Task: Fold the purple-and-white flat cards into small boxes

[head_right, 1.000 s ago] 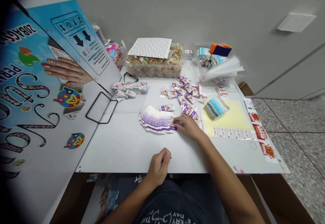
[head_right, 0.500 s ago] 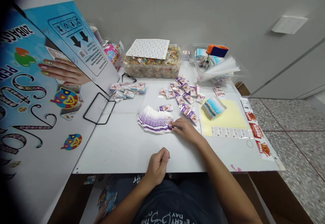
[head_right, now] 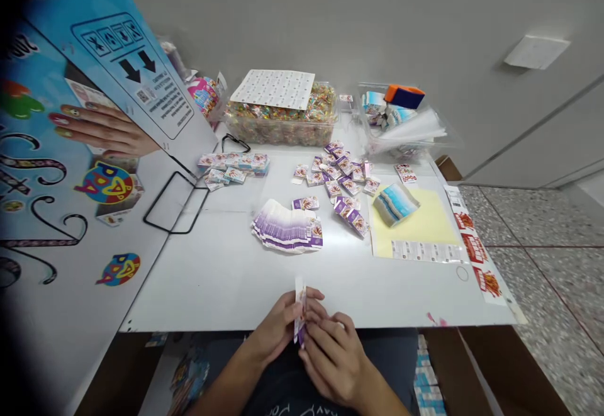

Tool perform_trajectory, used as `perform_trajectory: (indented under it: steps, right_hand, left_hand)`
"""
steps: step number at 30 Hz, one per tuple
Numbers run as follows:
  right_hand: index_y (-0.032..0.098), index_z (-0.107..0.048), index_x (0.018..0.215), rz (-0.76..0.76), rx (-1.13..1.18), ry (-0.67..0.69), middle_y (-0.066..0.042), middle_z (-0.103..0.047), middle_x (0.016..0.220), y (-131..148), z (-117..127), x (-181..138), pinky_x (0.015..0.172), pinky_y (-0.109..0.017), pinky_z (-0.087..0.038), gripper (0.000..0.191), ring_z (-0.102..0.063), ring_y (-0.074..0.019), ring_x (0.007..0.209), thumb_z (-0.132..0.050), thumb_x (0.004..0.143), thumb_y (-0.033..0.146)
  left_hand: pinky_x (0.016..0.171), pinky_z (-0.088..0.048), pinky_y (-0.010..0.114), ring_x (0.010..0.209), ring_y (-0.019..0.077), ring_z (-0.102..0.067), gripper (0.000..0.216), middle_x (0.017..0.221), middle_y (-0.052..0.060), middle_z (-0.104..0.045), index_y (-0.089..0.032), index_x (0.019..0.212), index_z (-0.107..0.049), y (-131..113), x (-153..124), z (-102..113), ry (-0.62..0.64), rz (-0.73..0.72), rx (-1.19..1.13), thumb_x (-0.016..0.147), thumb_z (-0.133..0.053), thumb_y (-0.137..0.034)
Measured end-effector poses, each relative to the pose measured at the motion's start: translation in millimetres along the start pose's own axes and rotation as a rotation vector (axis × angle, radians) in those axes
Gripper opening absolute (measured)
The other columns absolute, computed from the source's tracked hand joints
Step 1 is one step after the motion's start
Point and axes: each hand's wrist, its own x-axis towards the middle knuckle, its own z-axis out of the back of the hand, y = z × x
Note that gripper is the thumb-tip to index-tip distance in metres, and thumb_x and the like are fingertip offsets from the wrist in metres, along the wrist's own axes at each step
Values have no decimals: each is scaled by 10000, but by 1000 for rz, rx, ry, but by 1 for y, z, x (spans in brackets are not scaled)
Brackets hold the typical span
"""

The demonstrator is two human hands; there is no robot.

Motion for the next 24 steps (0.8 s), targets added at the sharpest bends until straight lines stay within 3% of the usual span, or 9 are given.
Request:
perform_trajectory:
  steps: [2,4,7,12,16,20,24]
  right_hand:
    - [131,-649,1180,-164,89,-75,-139,-721,1075,2,9,3,848,-456,-499,299,-629,-265,984,-555,896,136]
    - [145,-618,1221,-353,216,-95,-160,-657,1153,1,17,11,851,-466,-508,335,-598,-286,1049,-511,903,141]
    - [206,-600,1231,-443,419,28,-140,-595,1209,-5,24,25,882,-454,-518,357,-560,-288,1123,-509,899,111]
    - [272,-566,1235,-463,635,163,-105,-522,1312,-13,20,43,1005,-467,-467,371,-481,-281,1230,-564,891,135]
    - [268,-579,1172,-562,750,278,-97,-470,1386,-15,20,53,1063,-453,-425,323,-438,-274,1293,-613,869,162]
    - [233,-591,968,-603,886,359,-89,-537,1297,-19,22,64,1031,-419,-447,200,-486,-260,1241,-649,805,132]
    - [210,-595,837,-574,1012,429,-84,-592,1193,-25,27,71,994,-396,-473,112,-528,-245,1176,-702,806,193]
  left_hand:
    - [589,-533,224,680,161,-688,540,891,121,-736,-108,1135,-673,11,-1,3,103,17,-54,796,-756,-520]
    - [443,-482,194,532,157,-664,585,751,105,-730,-98,1103,-669,19,-2,4,287,37,-95,773,-755,-572]
    - [327,-383,155,399,146,-612,574,635,104,-716,-84,1001,-670,25,-3,4,425,58,-139,775,-731,-608]
    - [248,-253,113,286,87,-501,545,515,61,-663,-83,893,-646,23,-3,2,385,10,-216,770,-734,-606]
    - [269,-293,119,272,62,-451,448,478,-21,-584,-146,812,-561,20,-4,3,336,-1,-232,734,-801,-516]
    - [284,-331,123,263,21,-345,440,469,-93,-479,-193,734,-471,26,-5,3,336,39,-286,680,-852,-407]
    - [273,-354,157,262,61,-408,373,453,-31,-558,-155,678,-565,35,-4,5,369,124,-270,682,-820,-427]
